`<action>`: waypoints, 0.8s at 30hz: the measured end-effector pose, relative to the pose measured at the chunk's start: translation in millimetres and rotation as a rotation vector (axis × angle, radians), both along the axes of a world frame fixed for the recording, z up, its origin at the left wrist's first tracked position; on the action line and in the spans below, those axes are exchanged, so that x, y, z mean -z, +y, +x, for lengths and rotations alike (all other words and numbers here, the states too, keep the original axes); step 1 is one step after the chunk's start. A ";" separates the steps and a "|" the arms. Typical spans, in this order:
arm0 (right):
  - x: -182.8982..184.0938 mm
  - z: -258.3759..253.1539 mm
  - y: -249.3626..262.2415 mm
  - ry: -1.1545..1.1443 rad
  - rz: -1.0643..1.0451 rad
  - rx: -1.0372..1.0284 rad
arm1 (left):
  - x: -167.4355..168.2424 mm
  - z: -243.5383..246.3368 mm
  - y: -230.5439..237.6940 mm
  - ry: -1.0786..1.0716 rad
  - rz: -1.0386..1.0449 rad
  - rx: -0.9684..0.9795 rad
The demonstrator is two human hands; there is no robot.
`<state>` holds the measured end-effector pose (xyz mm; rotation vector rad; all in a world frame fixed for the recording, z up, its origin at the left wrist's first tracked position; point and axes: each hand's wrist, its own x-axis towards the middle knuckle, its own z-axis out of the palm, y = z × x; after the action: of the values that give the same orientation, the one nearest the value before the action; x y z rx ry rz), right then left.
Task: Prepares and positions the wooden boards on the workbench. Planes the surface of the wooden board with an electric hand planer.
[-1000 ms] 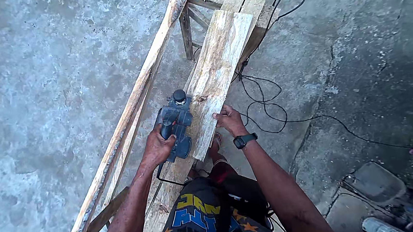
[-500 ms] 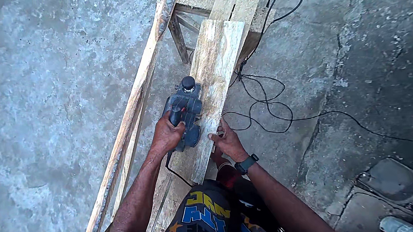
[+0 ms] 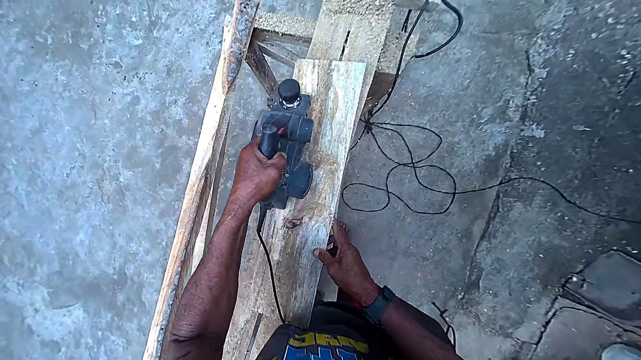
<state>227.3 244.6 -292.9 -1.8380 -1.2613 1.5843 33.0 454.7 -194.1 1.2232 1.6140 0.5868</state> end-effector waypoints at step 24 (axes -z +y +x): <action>-11.1 -1.4 1.9 -0.015 -0.016 -0.043 | -27.3 -9.4 121.6 -0.042 0.097 -0.166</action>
<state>225.9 246.4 -281.8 -1.8480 -1.3067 1.6097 23.5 576.3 -166.8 1.1459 1.6784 0.7980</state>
